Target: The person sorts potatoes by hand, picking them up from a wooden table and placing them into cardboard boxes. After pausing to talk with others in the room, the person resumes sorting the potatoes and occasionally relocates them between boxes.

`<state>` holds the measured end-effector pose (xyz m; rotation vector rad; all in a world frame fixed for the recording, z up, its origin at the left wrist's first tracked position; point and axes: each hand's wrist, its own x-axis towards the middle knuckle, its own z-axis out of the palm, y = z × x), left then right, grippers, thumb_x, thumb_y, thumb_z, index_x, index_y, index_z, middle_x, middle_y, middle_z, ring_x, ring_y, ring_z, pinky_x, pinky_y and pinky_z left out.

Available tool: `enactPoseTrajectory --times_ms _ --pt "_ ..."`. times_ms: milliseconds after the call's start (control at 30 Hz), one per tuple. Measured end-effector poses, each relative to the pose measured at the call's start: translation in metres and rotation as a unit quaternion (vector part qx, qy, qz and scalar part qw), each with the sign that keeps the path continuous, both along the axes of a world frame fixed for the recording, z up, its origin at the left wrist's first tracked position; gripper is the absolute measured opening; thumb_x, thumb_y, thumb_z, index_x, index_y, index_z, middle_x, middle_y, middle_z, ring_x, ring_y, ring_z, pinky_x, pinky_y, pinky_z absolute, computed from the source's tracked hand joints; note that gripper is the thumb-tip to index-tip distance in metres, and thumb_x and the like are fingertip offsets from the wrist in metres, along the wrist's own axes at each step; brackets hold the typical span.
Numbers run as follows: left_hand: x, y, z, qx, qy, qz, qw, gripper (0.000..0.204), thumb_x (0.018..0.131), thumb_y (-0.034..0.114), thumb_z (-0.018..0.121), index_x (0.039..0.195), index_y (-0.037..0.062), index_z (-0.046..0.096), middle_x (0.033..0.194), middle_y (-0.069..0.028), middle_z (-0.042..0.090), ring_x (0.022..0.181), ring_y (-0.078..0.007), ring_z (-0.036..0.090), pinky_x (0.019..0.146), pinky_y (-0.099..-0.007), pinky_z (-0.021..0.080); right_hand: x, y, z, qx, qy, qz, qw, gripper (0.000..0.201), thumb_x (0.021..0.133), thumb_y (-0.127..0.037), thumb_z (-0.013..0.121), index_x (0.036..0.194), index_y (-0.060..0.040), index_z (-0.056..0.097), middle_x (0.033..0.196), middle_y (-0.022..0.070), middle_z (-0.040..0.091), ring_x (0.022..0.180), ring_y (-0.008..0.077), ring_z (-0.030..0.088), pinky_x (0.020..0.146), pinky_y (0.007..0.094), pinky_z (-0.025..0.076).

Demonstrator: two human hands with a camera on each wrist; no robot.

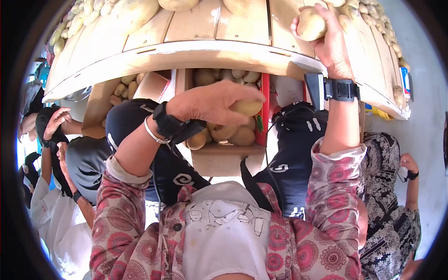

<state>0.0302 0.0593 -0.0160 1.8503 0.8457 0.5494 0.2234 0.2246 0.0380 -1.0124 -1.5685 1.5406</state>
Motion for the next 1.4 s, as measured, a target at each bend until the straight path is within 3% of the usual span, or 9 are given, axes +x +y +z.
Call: enactPoseTrajectory --times_ms 100,400,600,800,900,1000,1200,1300,1400 --pt "-0.003 0.003 -0.020 0.092 0.061 0.039 0.993 0.049 0.079 0.018 0.063 0.124 0.0041 0.047 0.105 -0.0131 0.059 0.094 -0.0197 0.057 0.083 -0.0304 0.045 -0.001 -0.001 0.005 -0.198 0.343 -0.033 0.918 0.029 0.081 -0.034 0.057 0.088 -0.0060 0.057 0.080 0.0109 0.059 0.072 0.0255 0.058 0.063 0.0366 0.050" --pt "-0.026 0.022 0.018 -0.097 -0.114 0.115 0.982 0.035 0.086 0.016 0.056 0.120 0.0076 0.051 0.090 -0.0047 0.061 0.074 -0.0078 0.059 0.061 -0.0197 0.047 0.004 0.012 0.006 -0.162 0.457 -0.068 0.872 0.012 0.081 -0.021 0.057 0.082 -0.0094 0.056 0.080 0.0073 0.060 0.073 0.0230 0.058 0.066 0.0343 0.049" --pt "-0.065 0.032 0.040 -0.073 -0.323 0.309 0.891 0.029 0.089 0.019 0.048 0.112 0.0023 0.054 0.084 -0.0017 0.059 0.064 -0.0056 0.050 0.053 -0.0180 0.041 0.006 0.010 0.004 -0.157 0.429 0.108 0.883 0.022 0.087 -0.028 0.047 0.083 -0.0071 0.052 0.081 0.0079 0.051 0.077 0.0215 0.048 0.073 0.0346 0.041" --pt "-0.110 0.039 0.035 -0.150 -0.476 0.494 0.712 0.011 0.090 0.018 0.051 0.089 0.0079 0.056 0.071 0.0037 0.057 0.053 -0.0034 0.046 0.039 -0.0151 0.033 -0.034 -0.045 -0.003 -0.147 0.315 0.345 0.872 0.022 0.077 -0.024 0.066 0.085 -0.0046 0.059 0.083 0.0110 0.061 0.075 0.0198 0.059 0.069 0.0309 0.048" --pt "-0.117 0.042 0.036 -0.145 -0.461 0.509 0.712 0.010 0.089 0.017 0.052 0.088 0.0077 0.056 0.070 0.0035 0.056 0.053 -0.0033 0.046 0.038 -0.0149 0.034 -0.053 -0.083 -0.006 -0.041 0.096 0.393 0.913 0.016 0.078 -0.017 0.065 0.079 -0.0018 0.063 0.078 0.0053 0.062 0.072 0.0150 0.058 0.067 0.0264 0.048" --pt "-0.113 0.041 0.039 -0.163 -0.459 0.511 0.709 0.007 0.088 0.014 0.053 0.086 0.0076 0.055 0.069 0.0030 0.054 0.053 -0.0035 0.046 0.039 -0.0142 0.035 -0.073 -0.106 -0.012 0.067 -0.199 0.505 0.837 0.023 0.072 -0.024 0.069 0.076 -0.0016 0.063 0.075 0.0100 0.062 0.068 0.0174 0.059 0.063 0.0289 0.046" --pt "-0.115 0.040 0.035 -0.116 -0.447 0.468 0.754 0.006 0.087 0.011 0.050 0.087 0.0074 0.055 0.070 0.0031 0.053 0.054 -0.0039 0.044 0.040 -0.0148 0.032 -0.081 -0.114 -0.062 0.383 -0.121 0.331 0.854 0.020 0.071 -0.019 0.068 0.076 -0.0025 0.060 0.076 0.0103 0.061 0.069 0.0273 0.058 0.066 0.0322 0.046" --pt "-0.123 0.038 0.030 -0.117 -0.454 0.390 0.793 0.007 0.088 0.012 0.049 0.090 0.0076 0.055 0.070 0.0030 0.052 0.055 -0.0039 0.044 0.040 -0.0157 0.031 -0.083 -0.113 -0.059 0.276 -0.145 0.297 0.903 0.017 0.073 -0.019 0.066 0.078 -0.0037 0.061 0.080 0.0113 0.061 0.073 0.0287 0.059 0.066 0.0343 0.047" --pt "-0.109 0.039 0.036 -0.089 -0.442 0.487 0.748 0.006 0.088 0.012 0.049 0.088 0.0079 0.054 0.067 0.0029 0.051 0.053 -0.0044 0.043 0.041 -0.0163 0.031 -0.089 -0.142 -0.074 0.268 -0.200 0.392 0.857 0.013 0.075 -0.018 0.063 0.080 -0.0061 0.062 0.086 0.0110 0.061 0.076 0.0294 0.059 0.065 0.0351 0.048"
